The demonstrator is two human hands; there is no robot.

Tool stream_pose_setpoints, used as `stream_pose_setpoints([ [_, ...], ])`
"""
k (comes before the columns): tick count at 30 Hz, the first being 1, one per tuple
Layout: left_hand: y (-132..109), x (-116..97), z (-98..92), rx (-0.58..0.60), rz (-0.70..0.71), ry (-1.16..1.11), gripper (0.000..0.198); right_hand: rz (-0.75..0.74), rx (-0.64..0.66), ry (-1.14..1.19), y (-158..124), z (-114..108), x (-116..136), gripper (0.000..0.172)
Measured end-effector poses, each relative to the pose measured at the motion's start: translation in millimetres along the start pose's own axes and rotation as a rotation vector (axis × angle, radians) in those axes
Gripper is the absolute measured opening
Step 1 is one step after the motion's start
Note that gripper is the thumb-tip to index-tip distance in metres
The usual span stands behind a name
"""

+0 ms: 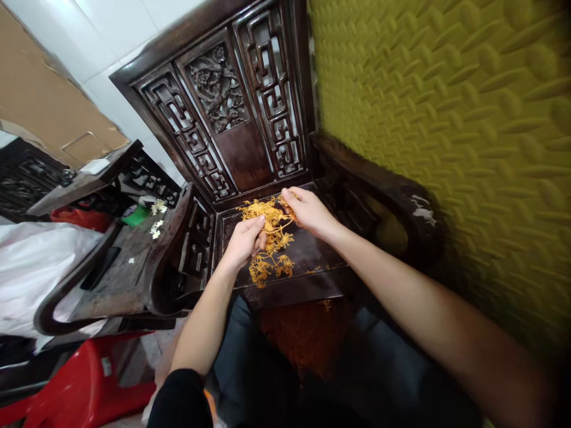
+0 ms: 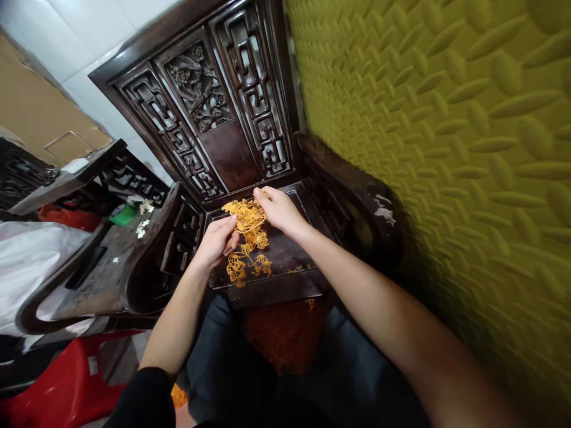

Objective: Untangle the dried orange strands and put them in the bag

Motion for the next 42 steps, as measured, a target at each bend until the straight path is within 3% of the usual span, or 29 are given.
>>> stream_pose_setpoints([
  [3,-5.1,-9.3,0.1,-0.017,0.076,0.120,0.063,-0.106,-0.072,-0.217,15.7,-14.5,-3.4,0.051],
  [6,-5.8,-10.7,0.2,-0.090,0.147,0.152,0.062,-0.019,-0.178,-0.271,31.9,-22.6,-18.3,0.047],
  [10,1.9,4.1,1.2,-0.143,0.114,0.173,0.058,-0.006,-0.301,-0.393,51.9,-8.9,-34.6,0.041],
  [13,4.1,9.4,-6.5,-0.195,0.073,0.217,0.057,0.081,-0.365,-0.320,71.2,-2.9,-49.3,0.035],
  [17,-6.1,4.4,-32.2,-0.311,0.038,0.061,0.044,0.280,-0.451,-0.147,86.6,-25.5,-78.3,0.032],
  [20,-12.4,8.4,-47.8,-0.330,-0.013,-0.063,0.041,0.399,-0.365,0.005,85.9,-38.4,-106.6,0.031],
  [23,-10.8,17.4,-53.8,-0.262,-0.037,-0.103,0.043,0.458,-0.165,0.169,84.7,-27.3,-123.0,0.021],
  [25,-9.2,20.2,-58.6,-0.262,-0.029,-0.166,0.042,0.468,-0.059,0.260,86.1,-11.7,-120.6,0.012],
  [26,-8.9,20.1,-61.8,-0.275,-0.024,-0.205,0.042,0.467,-0.024,0.296,86.8,-3.3,-115.6,0.016],
  [31,-11.1,9.5,-73.2,-0.315,0.044,-0.317,0.041,0.490,0.138,0.444,65.4,40.1,-71.6,0.019],
  [34,-10.8,7.3,-71.0,-0.334,0.085,-0.310,0.042,0.556,0.264,0.561,29.5,69.6,-50.2,0.049],
  [35,-10.3,8.0,-68.2,-0.338,0.091,-0.302,0.042,0.557,0.253,0.563,19.4,76.3,-46.3,0.054],
  [38,-8.9,11.8,-54.9,-0.327,0.082,-0.252,0.042,0.436,0.044,0.477,7.2,80.2,-42.4,0.053],
  [42,-8.9,13.3,-35.2,-0.359,0.085,-0.199,0.041,0.277,-0.221,0.308,23.7,65.8,-46.5,0.052],
])
Point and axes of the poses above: each hand's wrist, its own y-axis towards the middle knuckle, its own z-axis out of the palm, x = y × z, the point moved 5 cm from there along y, towards the middle knuckle, and after that the axes turned 9 degrees about z, right-handed, at the moved point
